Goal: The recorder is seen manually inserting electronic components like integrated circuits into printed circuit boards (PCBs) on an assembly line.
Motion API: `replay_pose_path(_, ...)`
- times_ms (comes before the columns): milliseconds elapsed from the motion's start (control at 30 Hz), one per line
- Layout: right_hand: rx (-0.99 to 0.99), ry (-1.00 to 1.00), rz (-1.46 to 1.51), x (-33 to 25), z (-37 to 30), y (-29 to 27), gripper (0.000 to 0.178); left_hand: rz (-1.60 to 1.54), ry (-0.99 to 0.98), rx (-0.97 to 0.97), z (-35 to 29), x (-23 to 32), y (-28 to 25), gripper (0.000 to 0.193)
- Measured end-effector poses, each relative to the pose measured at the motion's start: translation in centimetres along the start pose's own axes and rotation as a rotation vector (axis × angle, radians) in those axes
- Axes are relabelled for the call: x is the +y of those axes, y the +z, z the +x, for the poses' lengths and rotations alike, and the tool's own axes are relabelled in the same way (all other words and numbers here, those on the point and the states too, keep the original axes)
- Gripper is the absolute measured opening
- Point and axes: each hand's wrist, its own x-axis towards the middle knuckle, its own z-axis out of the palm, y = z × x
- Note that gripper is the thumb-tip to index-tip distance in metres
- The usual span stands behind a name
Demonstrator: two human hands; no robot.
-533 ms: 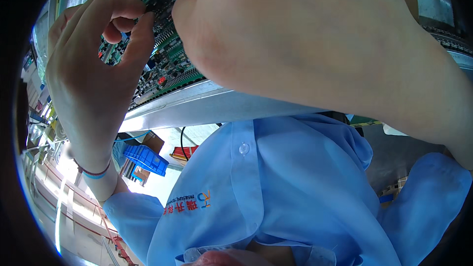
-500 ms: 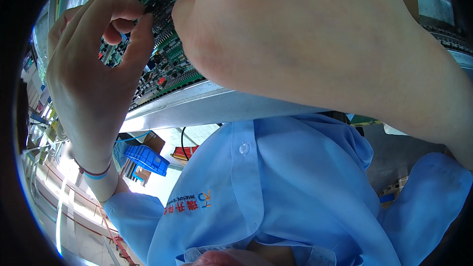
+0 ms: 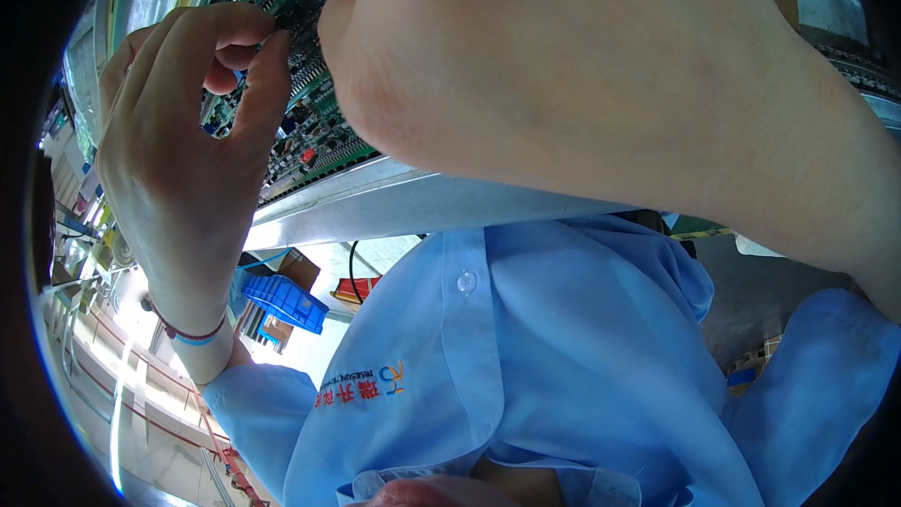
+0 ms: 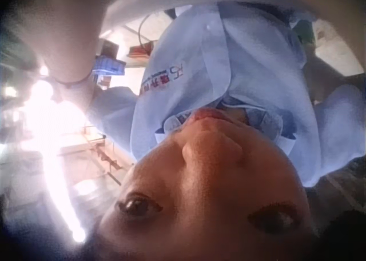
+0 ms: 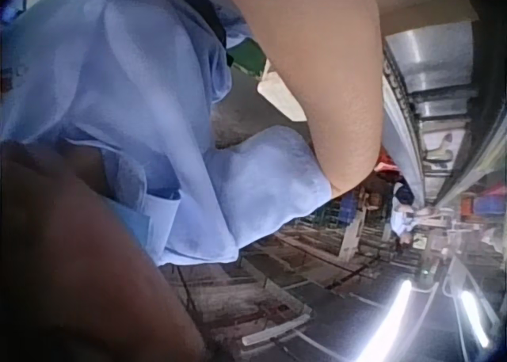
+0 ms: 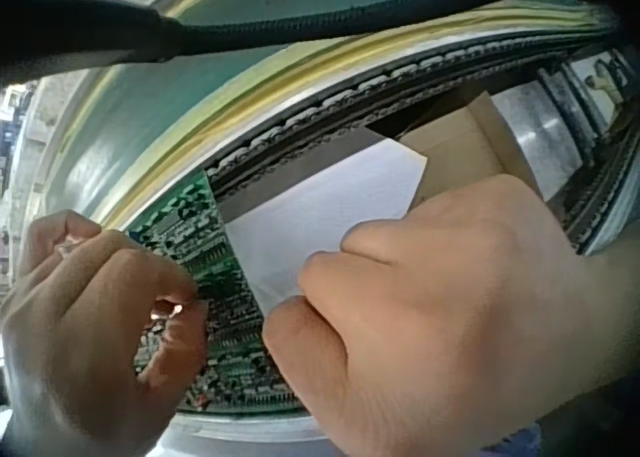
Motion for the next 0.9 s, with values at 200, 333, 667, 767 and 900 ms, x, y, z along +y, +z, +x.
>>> replay_pose_path(200,0.012,0.006,0.032,0.0,-0.5,0.2,0.021,0.149,-0.062,-0.120,0.9,0.8,-0.4,0.015)
replay_pose_path(333,0.011,0.006,0.042,0.0,0.0,-0.2,0.021,0.123,-0.043,-0.091,0.6,0.5,0.0,0.015)
replay_pose_path(667,0.023,-0.005,0.081,-0.5,0.0,0.6,0.021,0.054,-0.088,0.004,0.3,0.9,0.7,0.017)
replay_pose_path(767,0.022,-0.004,0.089,-0.1,-0.5,0.5,0.021,0.052,-0.040,0.017,0.6,0.8,0.9,0.017)
replay_pose_path(900,0.038,-0.015,0.119,-0.4,-0.1,0.8,0.021,0.004,-0.053,-0.007,0.5,0.6,0.3,0.016)
